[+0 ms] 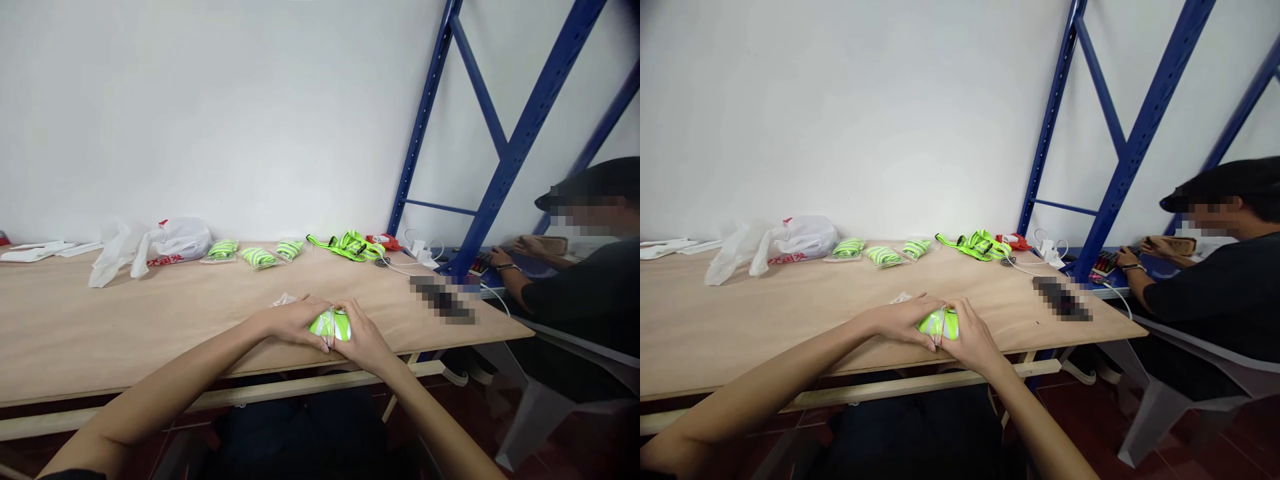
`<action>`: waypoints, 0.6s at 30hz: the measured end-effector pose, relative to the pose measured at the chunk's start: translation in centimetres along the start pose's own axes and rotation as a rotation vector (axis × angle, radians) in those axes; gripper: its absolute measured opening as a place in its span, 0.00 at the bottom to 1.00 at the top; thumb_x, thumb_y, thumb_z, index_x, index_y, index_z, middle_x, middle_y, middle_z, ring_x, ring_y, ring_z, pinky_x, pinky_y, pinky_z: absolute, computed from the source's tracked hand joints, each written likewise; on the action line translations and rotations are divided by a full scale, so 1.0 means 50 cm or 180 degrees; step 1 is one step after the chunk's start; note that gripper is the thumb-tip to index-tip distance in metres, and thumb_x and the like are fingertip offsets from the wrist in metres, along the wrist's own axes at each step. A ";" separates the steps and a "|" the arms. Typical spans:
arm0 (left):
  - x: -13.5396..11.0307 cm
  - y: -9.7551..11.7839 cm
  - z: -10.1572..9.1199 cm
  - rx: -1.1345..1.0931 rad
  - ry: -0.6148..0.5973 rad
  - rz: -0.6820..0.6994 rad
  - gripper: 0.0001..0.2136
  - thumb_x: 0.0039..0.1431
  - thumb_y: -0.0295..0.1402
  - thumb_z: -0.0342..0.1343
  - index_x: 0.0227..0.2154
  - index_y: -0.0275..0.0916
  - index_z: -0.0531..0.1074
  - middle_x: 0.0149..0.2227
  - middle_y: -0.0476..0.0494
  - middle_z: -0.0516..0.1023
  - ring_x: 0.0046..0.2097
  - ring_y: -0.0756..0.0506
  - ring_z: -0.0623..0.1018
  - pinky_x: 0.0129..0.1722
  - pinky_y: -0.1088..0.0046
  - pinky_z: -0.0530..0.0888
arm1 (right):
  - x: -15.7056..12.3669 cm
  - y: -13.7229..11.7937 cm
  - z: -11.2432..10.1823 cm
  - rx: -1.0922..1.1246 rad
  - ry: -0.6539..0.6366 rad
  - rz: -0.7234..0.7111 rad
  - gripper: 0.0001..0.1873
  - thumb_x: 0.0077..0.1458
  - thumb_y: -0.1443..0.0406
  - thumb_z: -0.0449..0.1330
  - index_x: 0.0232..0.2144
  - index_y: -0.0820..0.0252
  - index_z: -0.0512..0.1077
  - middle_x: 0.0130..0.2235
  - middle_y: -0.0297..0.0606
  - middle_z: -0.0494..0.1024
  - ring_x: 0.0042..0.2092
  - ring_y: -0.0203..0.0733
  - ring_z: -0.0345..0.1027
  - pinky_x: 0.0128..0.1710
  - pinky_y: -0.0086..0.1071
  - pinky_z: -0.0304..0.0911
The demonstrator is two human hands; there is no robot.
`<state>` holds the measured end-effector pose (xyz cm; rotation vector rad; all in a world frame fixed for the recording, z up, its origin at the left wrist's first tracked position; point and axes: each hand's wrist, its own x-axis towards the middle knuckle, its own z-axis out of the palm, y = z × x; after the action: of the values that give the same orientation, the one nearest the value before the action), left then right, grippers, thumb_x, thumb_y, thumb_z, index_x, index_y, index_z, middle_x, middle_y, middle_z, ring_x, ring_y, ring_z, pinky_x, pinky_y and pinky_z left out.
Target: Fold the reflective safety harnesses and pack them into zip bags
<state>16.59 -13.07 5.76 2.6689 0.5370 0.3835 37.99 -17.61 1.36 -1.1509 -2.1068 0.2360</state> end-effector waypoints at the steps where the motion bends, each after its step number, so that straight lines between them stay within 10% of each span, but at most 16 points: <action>1: 0.000 -0.001 0.002 0.0004 0.0013 -0.0015 0.34 0.57 0.52 0.62 0.61 0.42 0.62 0.57 0.35 0.73 0.58 0.34 0.71 0.61 0.56 0.60 | 0.001 0.000 0.001 0.0014 -0.0011 0.0034 0.27 0.50 0.62 0.66 0.51 0.56 0.62 0.49 0.43 0.70 0.51 0.51 0.68 0.49 0.41 0.67; 18: -0.002 -0.027 0.016 -0.0101 0.0100 -0.0223 0.42 0.53 0.54 0.64 0.66 0.38 0.58 0.63 0.32 0.66 0.63 0.34 0.67 0.61 0.60 0.63 | -0.021 0.033 -0.098 0.0464 -0.0819 0.0455 0.28 0.51 0.58 0.68 0.55 0.53 0.69 0.51 0.40 0.78 0.51 0.50 0.71 0.51 0.41 0.66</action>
<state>16.34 -12.23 4.46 2.6095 0.6269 0.4106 42.71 -18.30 3.63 -1.2383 -2.1855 0.6239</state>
